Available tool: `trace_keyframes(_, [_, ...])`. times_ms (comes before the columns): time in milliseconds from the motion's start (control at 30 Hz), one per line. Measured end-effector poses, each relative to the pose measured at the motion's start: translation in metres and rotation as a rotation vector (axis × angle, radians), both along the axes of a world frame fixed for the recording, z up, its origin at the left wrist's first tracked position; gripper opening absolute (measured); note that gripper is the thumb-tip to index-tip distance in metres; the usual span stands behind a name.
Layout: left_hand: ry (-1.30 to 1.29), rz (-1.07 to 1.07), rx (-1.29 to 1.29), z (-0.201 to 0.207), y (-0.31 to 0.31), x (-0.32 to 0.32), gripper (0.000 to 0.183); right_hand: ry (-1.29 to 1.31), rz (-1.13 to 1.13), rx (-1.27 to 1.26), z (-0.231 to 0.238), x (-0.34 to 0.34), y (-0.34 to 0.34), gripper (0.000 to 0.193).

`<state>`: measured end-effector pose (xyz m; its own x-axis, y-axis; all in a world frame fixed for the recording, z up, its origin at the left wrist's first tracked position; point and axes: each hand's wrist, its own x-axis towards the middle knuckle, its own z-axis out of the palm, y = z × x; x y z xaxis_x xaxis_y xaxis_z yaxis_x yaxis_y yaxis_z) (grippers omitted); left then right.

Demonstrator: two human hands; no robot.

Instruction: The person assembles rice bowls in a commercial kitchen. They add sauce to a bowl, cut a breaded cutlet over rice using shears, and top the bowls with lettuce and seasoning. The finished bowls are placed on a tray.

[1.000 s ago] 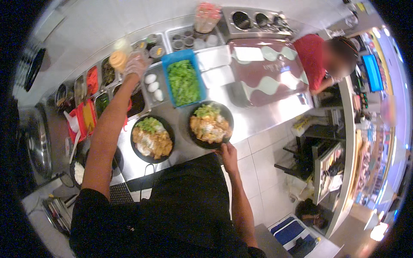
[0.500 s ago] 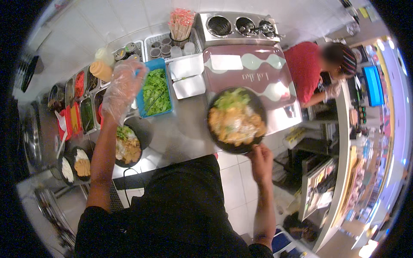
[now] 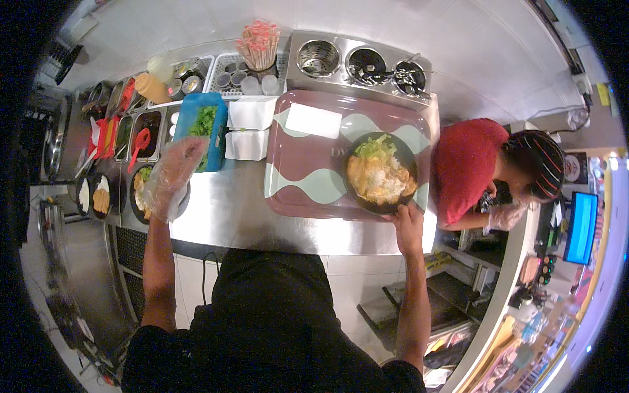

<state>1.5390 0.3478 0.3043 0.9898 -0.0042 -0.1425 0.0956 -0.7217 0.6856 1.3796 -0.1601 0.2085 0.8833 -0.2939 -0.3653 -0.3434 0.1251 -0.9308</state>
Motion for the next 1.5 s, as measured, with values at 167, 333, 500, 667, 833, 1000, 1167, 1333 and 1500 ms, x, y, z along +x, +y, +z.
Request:
trace_keyframes(167, [0.132,-0.057,0.08,-0.006,0.001,-0.012,0.035,0.015,0.092,0.235,-0.005,0.009,-0.017,0.016])
trace_keyframes(333, [-0.127,-0.24,0.116,-0.034,-0.028,-0.01,0.03,0.37,0.254,-0.695,0.087,0.064,-0.028,0.034])
trace_keyframes(500, [-0.325,-0.487,0.094,-0.022,-0.091,0.002,0.031,-0.514,0.356,-1.089,0.14,0.202,0.042,0.031])
trace_keyframes(667, [-0.351,-0.783,-0.045,-0.013,-0.139,0.014,0.032,-0.066,0.663,-1.457,0.083,0.37,0.05,0.04])
trace_keyframes(833, [-0.13,-0.602,-0.212,-0.008,-0.123,-0.012,0.026,-0.127,0.804,-1.577,0.088,0.397,0.039,0.029])
trace_keyframes(1000, [-0.128,-0.405,-0.269,-0.024,-0.097,-0.014,0.031,-0.536,0.618,-1.676,0.175,0.325,0.034,0.034])
trace_keyframes(1167, [0.345,-0.166,-1.124,0.011,-0.151,0.004,0.035,-0.307,0.1,-0.768,0.16,0.158,0.112,0.036])
trace_keyframes(1333, [0.393,-0.163,-1.045,-0.025,-0.175,0.007,0.034,-0.167,-0.173,0.054,0.054,0.07,0.221,0.036])
trace_keyframes(1500, [0.459,-0.24,-0.888,-0.102,-0.175,0.005,0.034,-0.007,0.009,-0.25,-0.002,0.053,0.225,0.038])
